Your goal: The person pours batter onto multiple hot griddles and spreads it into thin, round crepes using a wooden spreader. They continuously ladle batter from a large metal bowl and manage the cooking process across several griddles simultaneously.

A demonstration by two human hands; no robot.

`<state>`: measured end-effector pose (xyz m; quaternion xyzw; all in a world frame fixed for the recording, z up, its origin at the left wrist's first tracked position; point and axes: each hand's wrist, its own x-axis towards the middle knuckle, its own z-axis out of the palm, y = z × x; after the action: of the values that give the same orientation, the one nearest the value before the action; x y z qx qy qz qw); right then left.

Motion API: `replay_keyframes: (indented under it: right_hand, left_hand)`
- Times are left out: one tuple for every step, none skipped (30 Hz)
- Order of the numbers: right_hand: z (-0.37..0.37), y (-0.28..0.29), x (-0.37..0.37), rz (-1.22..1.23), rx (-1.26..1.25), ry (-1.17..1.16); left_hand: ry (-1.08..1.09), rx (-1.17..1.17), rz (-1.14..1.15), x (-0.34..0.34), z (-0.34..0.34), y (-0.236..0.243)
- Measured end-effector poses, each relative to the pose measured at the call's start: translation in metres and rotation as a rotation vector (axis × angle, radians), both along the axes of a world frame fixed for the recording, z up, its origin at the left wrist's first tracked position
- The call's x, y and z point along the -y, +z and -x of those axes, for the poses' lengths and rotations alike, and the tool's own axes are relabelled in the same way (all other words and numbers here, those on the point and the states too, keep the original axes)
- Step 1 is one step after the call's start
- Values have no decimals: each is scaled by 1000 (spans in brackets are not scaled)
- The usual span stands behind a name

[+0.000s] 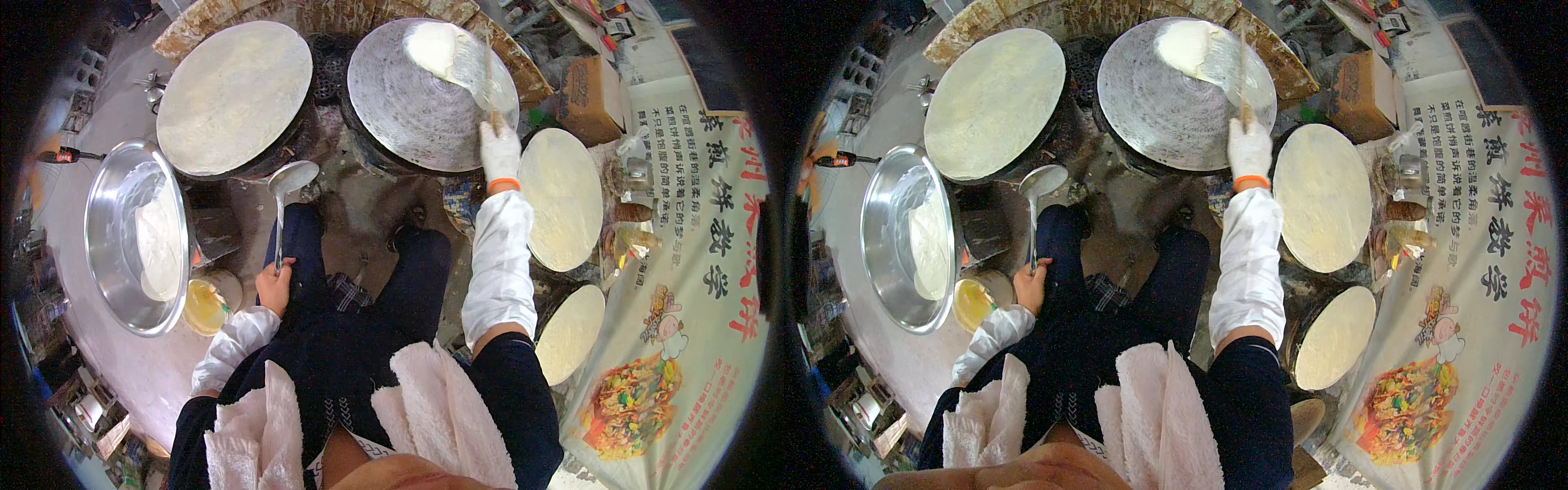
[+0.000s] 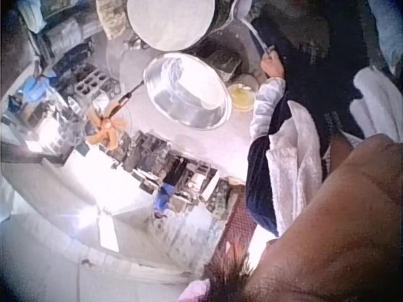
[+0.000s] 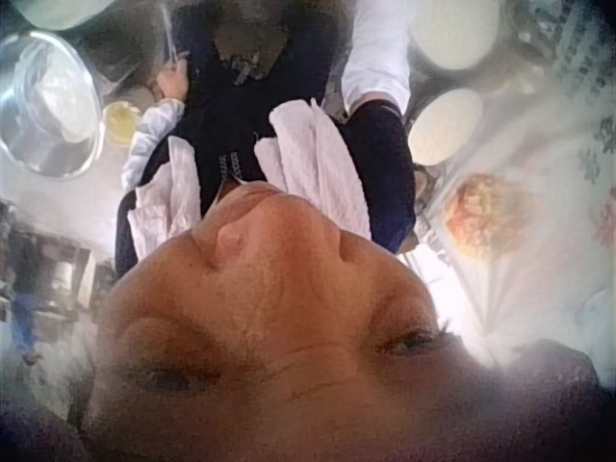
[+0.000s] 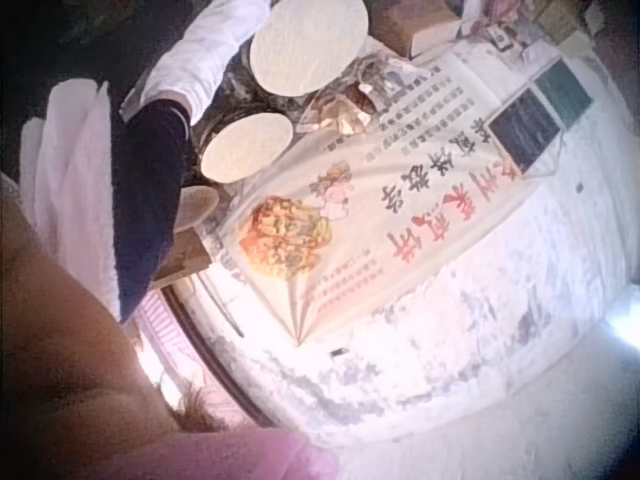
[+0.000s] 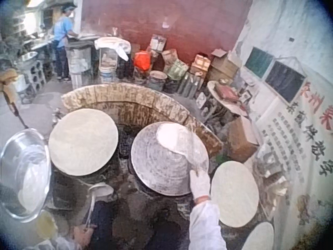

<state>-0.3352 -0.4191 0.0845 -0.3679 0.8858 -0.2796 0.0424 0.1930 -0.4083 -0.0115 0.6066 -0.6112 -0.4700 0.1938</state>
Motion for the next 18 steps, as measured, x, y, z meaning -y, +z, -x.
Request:
replay_keyframes:
  right_hand:
    - [17,-3,-3,62,58,-17]
    - [27,0,-1,100,111,36]
    - [33,-3,5,52,223,40]
    - [37,-3,11,3,335,45]
    - [40,-4,17,-47,446,49]
    - [38,-9,21,-30,386,134]
    - [34,-16,26,-13,329,223]
    - [23,-15,35,7,274,312]
    - [9,-15,35,20,231,369]
    - [-14,7,30,-26,231,412]
    - [-21,-1,25,54,168,455]
    - [-19,-2,18,16,163,433]
    - [-17,2,12,-19,162,409]
    - [-5,2,9,3,106,390]
    - [5,1,8,26,50,371]
    - [3,34,16,-246,-9,217]
    - [15,39,20,-237,-8,153]
    - [33,37,25,-168,-27,172]
  left_hand:
    - [-9,13,-7,1,2,2]
    - [-17,27,-13,1,3,4]
    - [-24,40,-19,2,4,6]
    - [-28,39,-16,2,5,3]
    - [-33,37,-12,2,4,0]
    - [-40,35,-9,3,5,-3]
    - [-22,27,-13,1,5,-1]
    - [2,23,-17,0,7,1]
    - [26,19,-21,-2,8,4]
    - [20,39,-15,-2,10,7]
    - [5,54,-12,-2,13,10]
    - [-8,70,-9,-1,14,12]
    - [-6,61,-6,-2,12,12]
    - [0,45,-6,-3,11,7]
    - [7,28,-5,-5,9,4]
    - [11,51,-22,-5,9,6]
    - [6,67,-39,-4,11,9]
    - [1,83,-56,-4,12,13]
